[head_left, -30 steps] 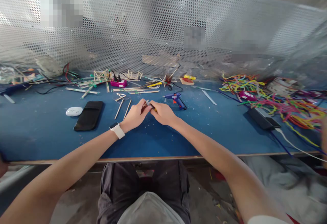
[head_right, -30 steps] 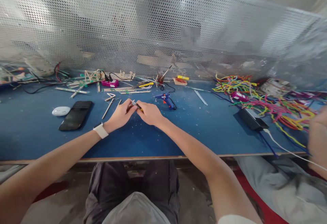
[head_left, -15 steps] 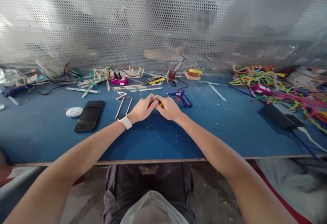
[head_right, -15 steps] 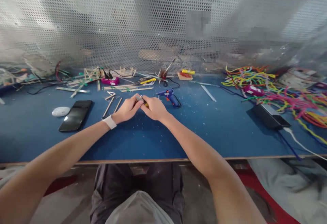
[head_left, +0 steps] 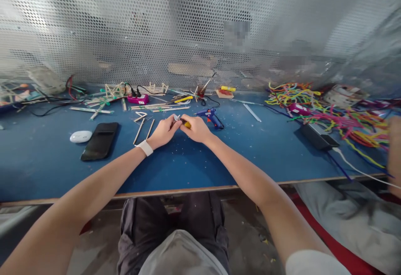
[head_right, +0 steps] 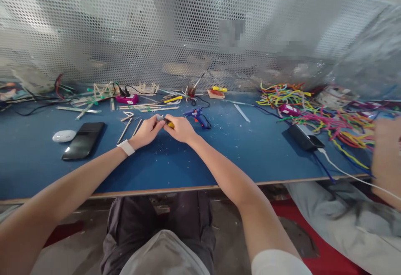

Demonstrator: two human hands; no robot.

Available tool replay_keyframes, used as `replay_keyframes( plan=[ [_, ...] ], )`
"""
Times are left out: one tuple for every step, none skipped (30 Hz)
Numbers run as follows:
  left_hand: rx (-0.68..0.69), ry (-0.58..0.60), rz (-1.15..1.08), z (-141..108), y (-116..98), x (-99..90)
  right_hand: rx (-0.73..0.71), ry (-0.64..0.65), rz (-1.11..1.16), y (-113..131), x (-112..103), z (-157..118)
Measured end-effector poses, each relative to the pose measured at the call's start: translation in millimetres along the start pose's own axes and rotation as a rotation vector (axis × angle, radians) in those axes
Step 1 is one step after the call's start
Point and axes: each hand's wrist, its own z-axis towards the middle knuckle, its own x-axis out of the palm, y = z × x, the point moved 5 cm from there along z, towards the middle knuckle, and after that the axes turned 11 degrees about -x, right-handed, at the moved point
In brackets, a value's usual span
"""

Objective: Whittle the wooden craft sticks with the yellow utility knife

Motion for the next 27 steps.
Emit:
replay_keyframes(
  plan=[
    [0.001, 0.013, 0.003, 0.6, 1.6, 1.3, -0.002, -0.001, -0.007, 0.5, -0.1, -0.3],
    [0.003, 0.026, 0.003, 1.2, 3.3, 2.8, -0.006, -0.003, -0.011, 1.1, -0.5, -0.7],
    [0.005, 0.036, 0.001, 1.8, 5.1, 4.0, -0.009, -0.002, -0.009, 1.5, -0.8, -1.3],
    [0.008, 0.044, -0.002, 2.3, 6.8, 5.0, -0.013, 0.003, -0.003, 2.0, -1.0, -1.9],
    [0.011, 0.049, -0.005, 2.7, 8.5, 5.8, -0.016, 0.011, 0.006, 2.4, -1.1, -2.4],
    [0.016, 0.056, -0.007, 3.0, 10.0, 6.5, -0.017, 0.020, 0.014, 2.8, -1.2, -2.8],
    [0.020, 0.061, -0.009, 3.2, 11.5, 7.0, -0.016, 0.030, 0.018, 3.1, -1.1, -3.1],
    [0.022, 0.065, -0.011, 3.5, 13.0, 7.2, -0.010, 0.039, 0.018, 3.1, -1.0, -3.1],
    [0.021, 0.069, -0.015, 3.9, 14.6, 7.3, -0.001, 0.047, 0.013, 3.0, -0.8, -3.0],
    [0.016, 0.069, -0.021, 4.3, 16.1, 7.2, 0.008, 0.053, 0.010, 2.6, -0.4, -2.8],
    [0.010, 0.069, -0.031, 4.9, 17.6, 7.1, 0.015, 0.057, 0.009, 2.1, 0.2, -2.5],
    [0.003, 0.068, -0.044, 5.5, 18.8, 6.9, 0.019, 0.058, 0.011, 1.5, 0.8, -2.2],
    [-0.004, 0.065, -0.060, 6.0, 19.9, 6.8, 0.020, 0.057, 0.014, 0.8, 1.7, -2.0],
    [-0.007, 0.061, -0.077, 6.3, 20.5, 6.7, 0.019, 0.056, 0.017, 0.0, 2.7, -1.9],
    [-0.009, 0.056, -0.096, 6.5, 20.9, 6.7, 0.018, 0.057, 0.017, -1.0, 3.9, -1.9],
    [-0.010, 0.054, -0.112, 6.5, 21.0, 6.8, 0.017, 0.059, 0.013, -2.2, 5.2, -2.1],
    [-0.012, 0.056, -0.127, 6.3, 21.1, 7.1, 0.015, 0.063, 0.004, -3.3, 6.5, -2.3],
    [-0.018, 0.062, -0.144, 6.0, 21.2, 7.5, 0.012, 0.067, -0.006, -4.2, 7.8, -2.5],
    [-0.030, 0.074, -0.171, 5.5, 21.4, 8.0, 0.006, 0.068, -0.014, -5.0, 8.8, -2.7],
    [-0.049, 0.093, -0.214, 5.0, 22.0, 8.6, 0.000, 0.067, -0.019, -5.4, 9.4, -2.6],
    [-0.077, 0.122, -0.273, 4.4, 22.7, 9.5, -0.005, 0.065, -0.020, -5.5, 9.7, -2.4],
    [-0.112, 0.160, -0.345, 3.8, 23.6, 10.7, -0.009, 0.063, -0.014, -5.3, 9.7, -2.2],
    [-0.149, 0.201, -0.417, 3.2, 24.5, 12.1, -0.009, 0.062, 0.000, -5.0, 9.4, -1.8],
    [-0.182, 0.241, -0.479, 2.6, 25.0, 13.5, -0.006, 0.063, 0.024, -4.6, 9.0, -1.4],
    [-0.204, 0.272, -0.523, 2.1, 25.2, 14.5, -0.001, 0.061, 0.052, -4.1, 8.3, -1.1],
    [-0.214, 0.291, -0.547, 1.9, 25.0, 15.1, 0.006, 0.058, 0.083, -3.5, 7.5, -0.8],
    [-0.210, 0.297, -0.554, 1.9, 24.7, 15.2, 0.015, 0.052, 0.115, -3.1, 6.5, -0.6]
  ],
)
